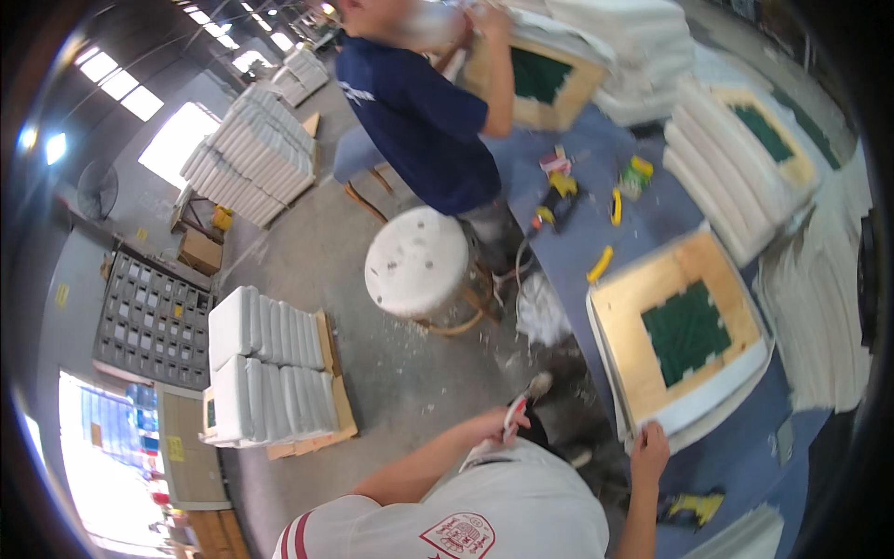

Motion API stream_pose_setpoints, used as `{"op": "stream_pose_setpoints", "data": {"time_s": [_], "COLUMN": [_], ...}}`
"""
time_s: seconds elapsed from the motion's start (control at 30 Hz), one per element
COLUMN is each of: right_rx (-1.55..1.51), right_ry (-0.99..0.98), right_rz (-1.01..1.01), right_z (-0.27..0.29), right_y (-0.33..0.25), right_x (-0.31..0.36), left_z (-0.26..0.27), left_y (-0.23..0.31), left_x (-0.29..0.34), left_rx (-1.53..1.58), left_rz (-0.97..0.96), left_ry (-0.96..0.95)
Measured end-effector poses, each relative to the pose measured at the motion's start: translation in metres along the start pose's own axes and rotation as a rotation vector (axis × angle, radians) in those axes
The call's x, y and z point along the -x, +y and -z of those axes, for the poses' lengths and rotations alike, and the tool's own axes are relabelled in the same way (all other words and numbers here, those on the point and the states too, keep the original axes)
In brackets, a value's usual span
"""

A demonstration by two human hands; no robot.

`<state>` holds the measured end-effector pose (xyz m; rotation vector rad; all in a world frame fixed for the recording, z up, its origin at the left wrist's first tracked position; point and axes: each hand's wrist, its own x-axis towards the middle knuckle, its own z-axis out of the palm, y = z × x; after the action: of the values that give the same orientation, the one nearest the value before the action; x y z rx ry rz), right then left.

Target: The person assembles cushion covers over foam inserts on a workbench. They use a staple gun to secure the fabric to a wooden frame, trim excess material with scissors, and fold the edges neatly. The process is repeated for multiple cushion units.

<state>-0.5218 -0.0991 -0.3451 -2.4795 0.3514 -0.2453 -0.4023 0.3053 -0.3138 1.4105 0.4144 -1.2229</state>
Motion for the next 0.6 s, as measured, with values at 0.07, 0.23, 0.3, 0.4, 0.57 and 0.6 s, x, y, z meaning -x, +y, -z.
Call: {"op": "stream_pose_setpoints", "data": {"time_s": [0.07,0.23,0.3,0.4,0.57,0.6], "right_rx": [0.055,0.225,0.063,-0.053,-0.001,0.02], "right_ry": [-0.077,-0.194,-0.332,-0.434,-0.476,-0.469], "right_rz": [-0.085,-0.149,-0.242,-0.182,-0.216,-0.224], "right_z": [0.004,-0.003,-0.019,-0.045,-0.098,-0.108], "right_y": [-0.011,-0.044,-0.065,-0.127,-0.199,-0.209], "right_x": [-0.014,-0.039,-0.061,-0.103,-0.157,-0.163], "left_z": [-0.002,0.01,0.03,0.069,0.186,0.212], "left_y": [0.02,0.077,0.106,0.14,0.136,0.123], "left_x": [-0.011,-0.03,-0.038,-0.022,-0.042,-0.053], "left_rx": [-0.079,-0.548,-0.83,-1.282,-1.448,-1.295], "left_rz": [0.002,-0.204,-0.285,-0.488,-0.393,-0.295], "left_ry": [-0.064,-0.094,-0.034,0.183,0.136,0.13]}}
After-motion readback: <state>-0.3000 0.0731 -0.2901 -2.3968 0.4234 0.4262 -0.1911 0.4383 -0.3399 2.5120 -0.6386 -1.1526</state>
